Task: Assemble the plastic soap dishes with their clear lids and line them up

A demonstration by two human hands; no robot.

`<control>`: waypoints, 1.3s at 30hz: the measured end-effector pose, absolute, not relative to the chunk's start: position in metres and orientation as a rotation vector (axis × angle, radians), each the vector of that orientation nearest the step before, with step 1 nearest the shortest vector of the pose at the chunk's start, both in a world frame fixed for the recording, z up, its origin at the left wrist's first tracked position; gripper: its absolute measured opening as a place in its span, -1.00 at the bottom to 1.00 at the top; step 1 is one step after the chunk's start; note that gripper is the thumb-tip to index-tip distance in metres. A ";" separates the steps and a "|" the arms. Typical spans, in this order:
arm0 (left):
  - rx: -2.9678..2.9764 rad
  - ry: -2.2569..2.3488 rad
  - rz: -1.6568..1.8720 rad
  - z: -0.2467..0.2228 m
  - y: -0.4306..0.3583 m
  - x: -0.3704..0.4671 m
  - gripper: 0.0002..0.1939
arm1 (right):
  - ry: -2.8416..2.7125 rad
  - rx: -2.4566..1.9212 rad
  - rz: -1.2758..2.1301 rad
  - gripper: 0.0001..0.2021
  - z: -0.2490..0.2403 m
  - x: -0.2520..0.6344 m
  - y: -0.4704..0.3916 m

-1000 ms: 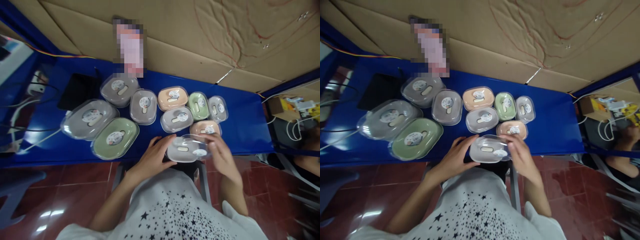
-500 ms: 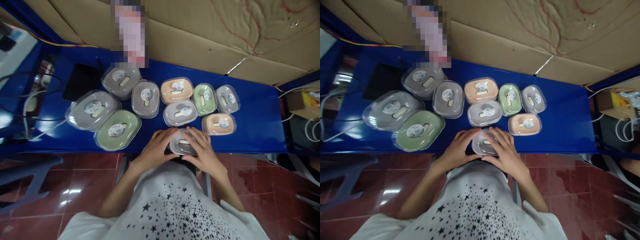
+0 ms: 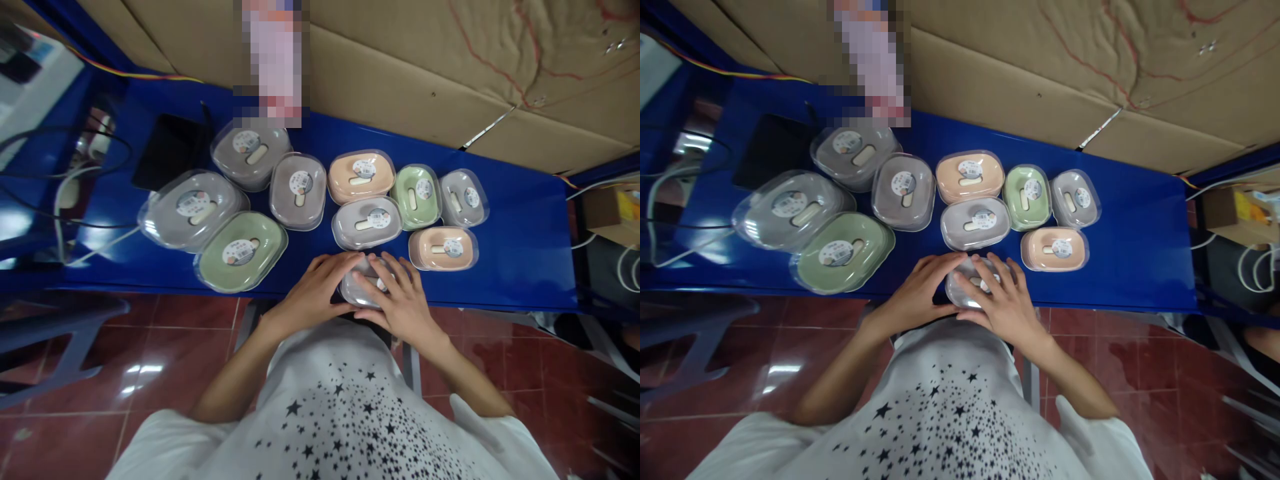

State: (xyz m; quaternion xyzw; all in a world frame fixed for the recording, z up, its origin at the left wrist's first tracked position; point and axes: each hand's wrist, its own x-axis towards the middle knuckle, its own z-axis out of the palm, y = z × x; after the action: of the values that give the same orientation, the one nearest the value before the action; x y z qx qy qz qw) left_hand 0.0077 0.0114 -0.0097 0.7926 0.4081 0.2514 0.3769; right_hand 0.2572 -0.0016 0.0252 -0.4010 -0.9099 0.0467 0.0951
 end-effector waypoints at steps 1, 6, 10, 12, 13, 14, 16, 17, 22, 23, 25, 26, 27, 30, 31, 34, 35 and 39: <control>2.028 1.039 0.637 -0.010 0.012 0.007 -0.06 | -2.690 -1.199 0.131 -0.18 0.024 0.257 -0.002; 2.026 1.050 0.637 -0.012 0.011 0.007 -0.10 | -2.671 -1.189 0.129 -0.23 0.023 0.253 -0.005; 2.056 1.066 0.639 -0.013 0.010 0.010 -0.10 | -2.686 -1.121 0.023 -0.26 0.020 0.255 -0.001; 2.064 1.096 0.618 -0.012 0.010 0.011 -0.08 | -2.682 -1.098 -0.009 -0.22 0.018 0.259 0.003; 2.064 1.111 0.607 -0.011 0.010 0.012 -0.06 | -2.679 -1.090 -0.011 -0.20 0.018 0.260 0.005; 2.063 1.122 0.597 -0.010 0.010 0.012 -0.05 | -2.677 -1.085 -0.008 -0.18 0.018 0.262 0.007; 2.064 1.131 0.586 -0.009 0.009 0.012 -0.03 | -2.685 -1.080 -0.009 -0.17 0.020 0.263 0.009; 2.066 1.130 0.586 -0.008 0.010 0.012 -0.03 | -2.696 -1.080 -0.016 -0.18 0.021 0.263 0.009; 2.086 1.126 0.595 -0.008 0.010 0.012 -0.08 | -2.774 -1.004 -0.110 -0.32 0.026 0.261 0.009; 2.087 1.131 0.597 -0.009 0.010 0.013 -0.07 | -2.770 -0.993 -0.115 -0.33 0.026 0.261 0.010; 2.084 1.144 0.608 -0.009 0.009 0.013 -0.06 | -2.744 -1.005 -0.110 -0.34 0.026 0.262 0.011; 2.081 1.146 0.614 -0.009 0.008 0.014 -0.05 | -2.733 -1.019 -0.105 -0.34 0.026 0.262 0.012; 2.080 1.146 0.617 -0.009 0.007 0.014 -0.05 | -2.727 -1.031 -0.099 -0.34 0.026 0.262 0.012; 2.077 1.149 0.610 -0.009 0.008 0.014 -0.04 | -2.738 -1.060 -0.061 -0.35 0.027 0.263 0.014; 2.078 1.157 0.609 -0.009 0.009 0.014 -0.03 | -2.745 -1.067 -0.041 -0.35 0.027 0.262 0.014; 2.093 1.171 0.632 -0.009 0.011 0.015 -0.02 | -2.756 -1.083 -0.003 -0.35 0.027 0.261 0.017; 2.106 1.171 0.655 -0.010 0.010 0.015 -0.02 | -2.755 -1.085 -0.004 -0.34 0.026 0.261 0.017; 2.215 1.256 0.929 -0.027 -0.025 0.016 -0.20 | -2.724 -1.093 -0.027 -0.32 0.023 0.261 0.016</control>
State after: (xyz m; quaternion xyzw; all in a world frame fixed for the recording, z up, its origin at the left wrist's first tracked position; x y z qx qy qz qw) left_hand 0.0164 -0.0248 -0.0273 0.7982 0.4527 0.3347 0.2142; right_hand 0.2608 0.0162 0.0228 -0.3703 -0.9231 -0.0092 0.1033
